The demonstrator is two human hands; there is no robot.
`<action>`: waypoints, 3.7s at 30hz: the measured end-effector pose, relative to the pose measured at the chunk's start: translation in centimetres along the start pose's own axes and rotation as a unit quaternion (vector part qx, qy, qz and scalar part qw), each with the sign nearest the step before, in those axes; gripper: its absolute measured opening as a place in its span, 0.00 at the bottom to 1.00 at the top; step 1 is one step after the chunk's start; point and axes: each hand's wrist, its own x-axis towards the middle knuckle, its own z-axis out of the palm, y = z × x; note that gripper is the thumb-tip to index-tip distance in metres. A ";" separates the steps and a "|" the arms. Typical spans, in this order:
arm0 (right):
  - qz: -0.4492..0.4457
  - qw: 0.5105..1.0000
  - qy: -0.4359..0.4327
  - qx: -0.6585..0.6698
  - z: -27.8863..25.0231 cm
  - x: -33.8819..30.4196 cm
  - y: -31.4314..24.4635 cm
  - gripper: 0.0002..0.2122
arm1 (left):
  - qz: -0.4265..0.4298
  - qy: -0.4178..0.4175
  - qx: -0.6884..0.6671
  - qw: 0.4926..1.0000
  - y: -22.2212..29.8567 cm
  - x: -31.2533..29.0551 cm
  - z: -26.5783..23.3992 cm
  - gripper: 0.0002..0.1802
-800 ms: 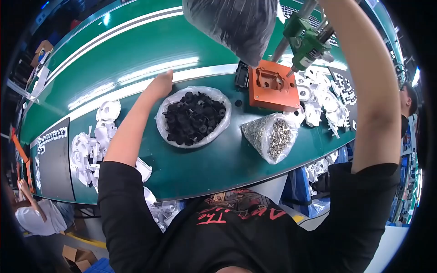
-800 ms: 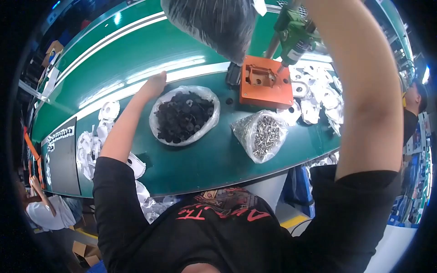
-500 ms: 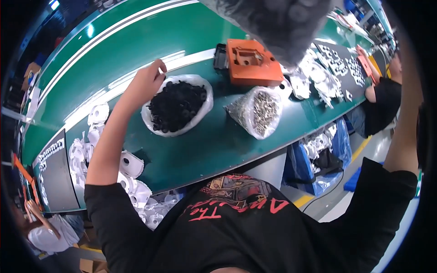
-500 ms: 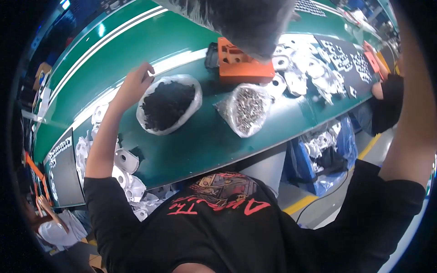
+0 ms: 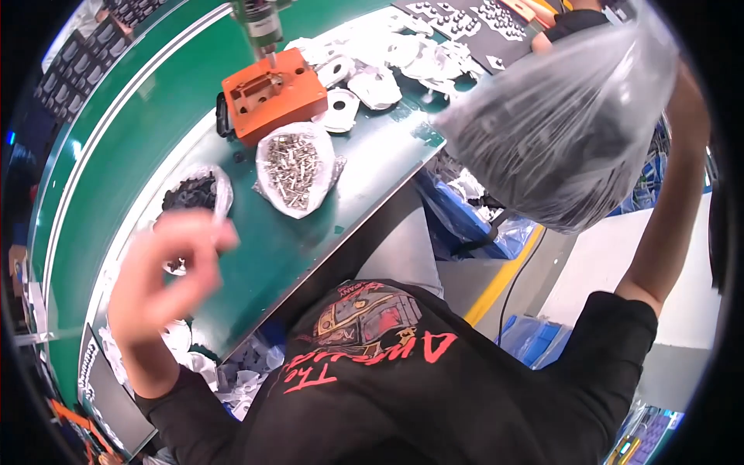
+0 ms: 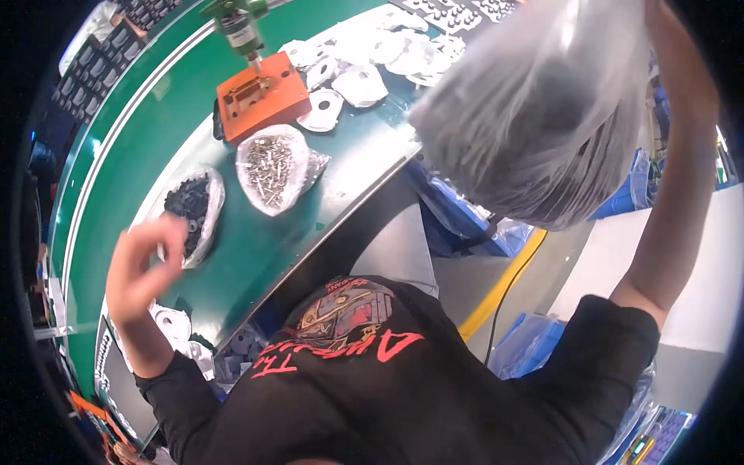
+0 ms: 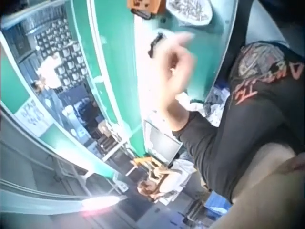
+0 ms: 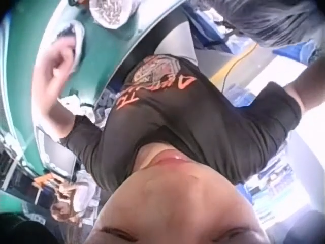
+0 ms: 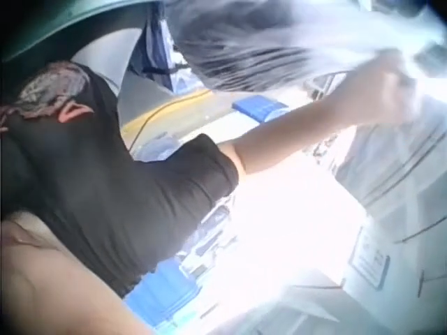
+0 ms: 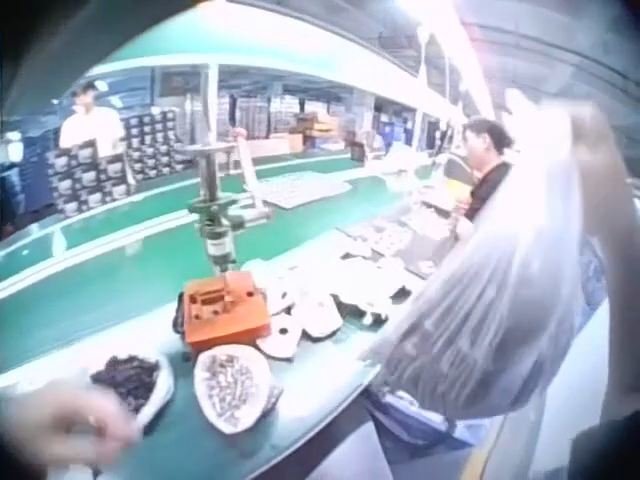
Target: Assemble small electrical or mechanical components using a manual press on an assembly line.
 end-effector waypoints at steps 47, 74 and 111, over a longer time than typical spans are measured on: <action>0.043 0.991 0.088 -0.094 26.2 1.1 28.3 0.17 | -0.439 0.649 0.291 0.550 -15.1 -24.7 10.9 0.23; 0.130 0.720 -0.423 0.535 37.3 -13.9 -5.1 0.20 | -0.234 0.646 -0.265 0.677 -16.7 -20.0 8.2 0.07; -0.060 0.885 -0.317 0.335 38.9 -11.7 -5.9 0.31 | -0.090 0.433 -0.111 0.890 -10.2 0.3 10.4 0.09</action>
